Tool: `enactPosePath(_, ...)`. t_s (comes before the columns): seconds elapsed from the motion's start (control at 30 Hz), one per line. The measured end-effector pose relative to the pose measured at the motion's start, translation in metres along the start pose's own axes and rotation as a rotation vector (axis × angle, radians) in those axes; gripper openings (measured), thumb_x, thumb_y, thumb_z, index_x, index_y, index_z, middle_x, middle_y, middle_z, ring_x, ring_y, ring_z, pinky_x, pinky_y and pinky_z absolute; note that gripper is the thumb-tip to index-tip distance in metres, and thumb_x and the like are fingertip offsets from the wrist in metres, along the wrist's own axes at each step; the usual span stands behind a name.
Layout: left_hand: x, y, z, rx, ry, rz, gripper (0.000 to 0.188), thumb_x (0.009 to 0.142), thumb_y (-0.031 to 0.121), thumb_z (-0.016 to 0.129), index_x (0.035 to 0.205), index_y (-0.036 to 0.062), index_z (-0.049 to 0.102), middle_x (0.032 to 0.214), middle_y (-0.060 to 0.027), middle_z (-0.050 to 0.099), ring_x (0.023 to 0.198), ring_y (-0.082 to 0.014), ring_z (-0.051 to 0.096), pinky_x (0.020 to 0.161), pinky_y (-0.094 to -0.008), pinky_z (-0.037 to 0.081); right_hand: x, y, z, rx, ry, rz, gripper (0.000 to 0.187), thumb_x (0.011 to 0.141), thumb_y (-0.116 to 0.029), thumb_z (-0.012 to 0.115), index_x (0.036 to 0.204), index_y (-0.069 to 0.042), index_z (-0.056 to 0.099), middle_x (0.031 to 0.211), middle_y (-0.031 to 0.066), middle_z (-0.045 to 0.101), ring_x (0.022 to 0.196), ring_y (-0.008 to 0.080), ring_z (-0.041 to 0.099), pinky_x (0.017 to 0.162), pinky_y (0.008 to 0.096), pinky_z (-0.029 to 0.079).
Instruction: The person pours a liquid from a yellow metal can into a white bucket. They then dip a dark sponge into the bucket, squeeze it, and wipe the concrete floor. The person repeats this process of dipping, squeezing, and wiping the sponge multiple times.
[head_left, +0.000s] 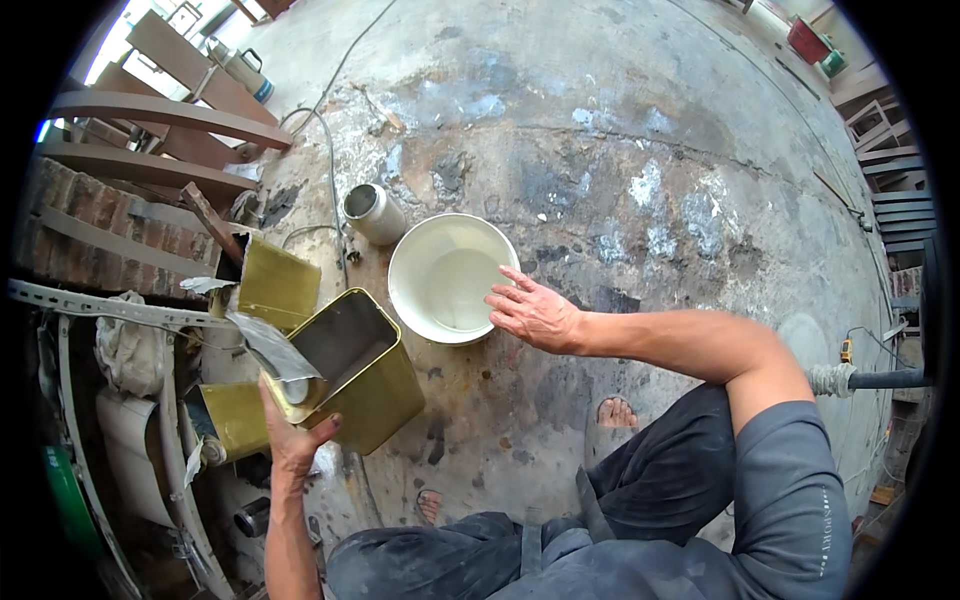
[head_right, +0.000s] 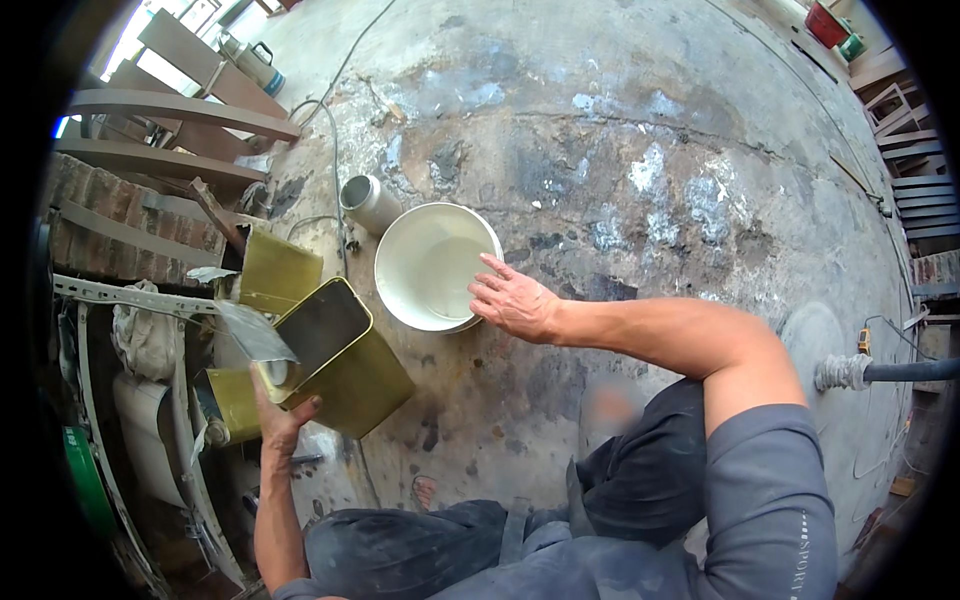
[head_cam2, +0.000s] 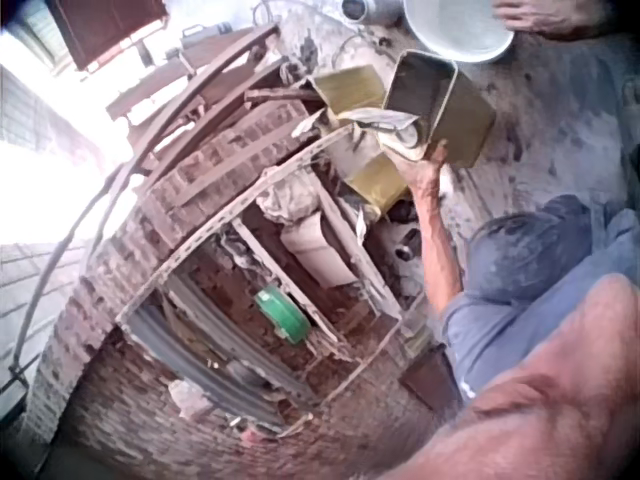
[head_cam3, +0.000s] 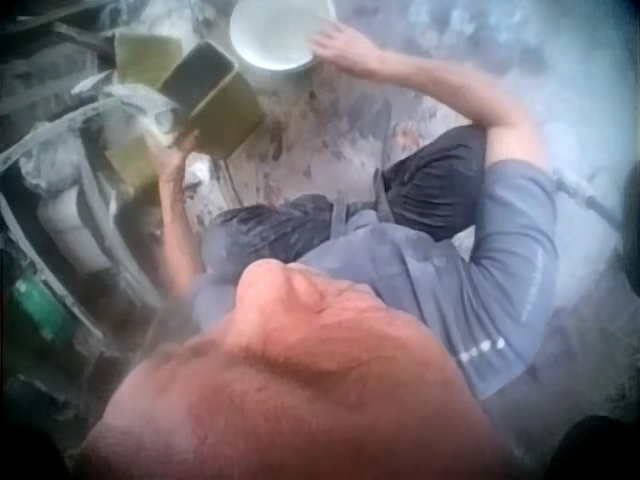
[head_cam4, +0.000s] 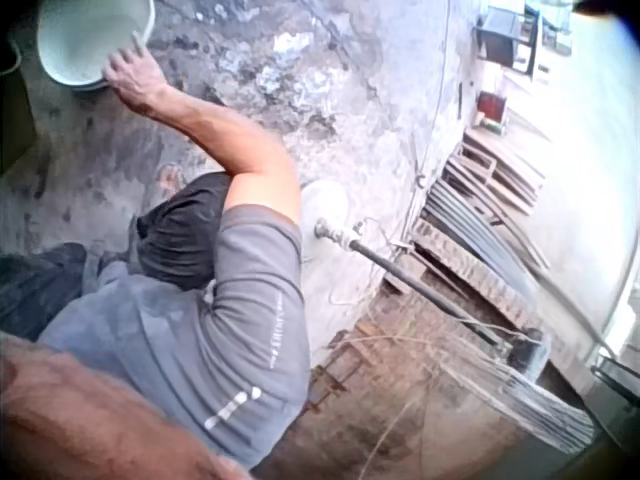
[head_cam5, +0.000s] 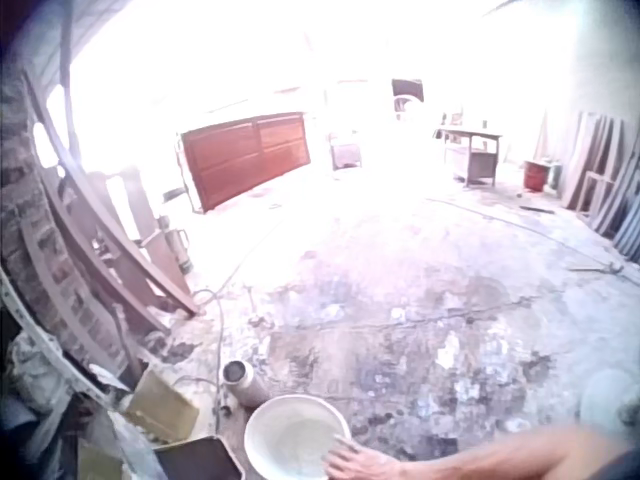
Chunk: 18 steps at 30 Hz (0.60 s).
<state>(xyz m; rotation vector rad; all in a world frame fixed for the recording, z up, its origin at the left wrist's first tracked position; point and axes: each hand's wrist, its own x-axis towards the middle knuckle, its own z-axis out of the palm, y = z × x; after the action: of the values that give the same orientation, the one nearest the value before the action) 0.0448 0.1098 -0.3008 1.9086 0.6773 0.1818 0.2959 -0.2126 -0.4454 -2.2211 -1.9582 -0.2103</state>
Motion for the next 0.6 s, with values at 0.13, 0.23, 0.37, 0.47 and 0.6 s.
enactPosePath(0.13,-0.006,0.038,-0.006,0.082,-0.090,0.006,0.109,0.055,0.012,0.085,0.148,0.0086,0.027,0.121,-0.0052,0.051,0.108,-0.0191,0.053,0.094,-0.0338,0.048,-0.014,-0.001,-0.006,0.168,0.037,-0.004,0.044,0.090,-0.020,0.059,0.130,-0.001,0.052,0.133,0.0147,0.056,0.131,0.0284,0.050,0.124,0.0505,0.020)
enactPosePath(0.23,-0.009,0.054,0.001,0.066,-0.110,-0.043,0.109,0.055,0.015,0.085,0.148,0.0073,0.028,0.119,-0.0047,0.051,0.107,-0.0181,0.052,0.094,-0.0327,0.047,-0.012,0.001,-0.006,0.256,0.101,0.067,0.047,0.092,-0.026,0.060,0.131,-0.001,0.051,0.133,0.0156,0.056,0.131,0.0292,0.050,0.124,0.0495,0.020)
enactPosePath(0.37,0.000,0.068,0.004,0.109,-0.164,0.016,0.108,0.056,0.014,0.083,0.148,0.0063,0.028,0.122,-0.0056,0.051,0.110,-0.0185,0.053,0.097,-0.0334,0.047,-0.002,0.010,0.001,0.252,0.030,0.036,0.049,0.090,-0.027,0.065,0.130,-0.004,0.051,0.130,0.0160,0.055,0.131,0.0295,0.049,0.123,0.0500,0.021)
enactPosePath(0.47,0.005,0.077,0.010,0.133,-0.182,-0.024,0.108,0.056,0.011,0.083,0.149,0.0055,0.028,0.127,-0.0078,0.052,0.116,-0.0201,0.054,0.102,-0.0356,0.046,-0.003,0.010,0.006,0.171,0.024,0.021,0.065,0.078,-0.026,0.078,0.133,-0.008,0.048,0.131,0.0145,0.055,0.131,0.0293,0.049,0.123,0.0505,0.021)
enactPosePath(0.6,0.016,0.078,0.017,0.206,-0.194,0.005,0.107,0.056,0.011,0.083,0.148,0.0035,0.030,0.131,-0.0093,0.052,0.120,-0.0208,0.053,0.105,-0.0349,0.043,-0.008,0.007,0.008,0.152,0.020,0.025,0.075,0.074,-0.026,0.082,0.138,-0.009,0.046,0.130,0.0137,0.055,0.131,0.0290,0.049,0.124,0.0507,0.020)
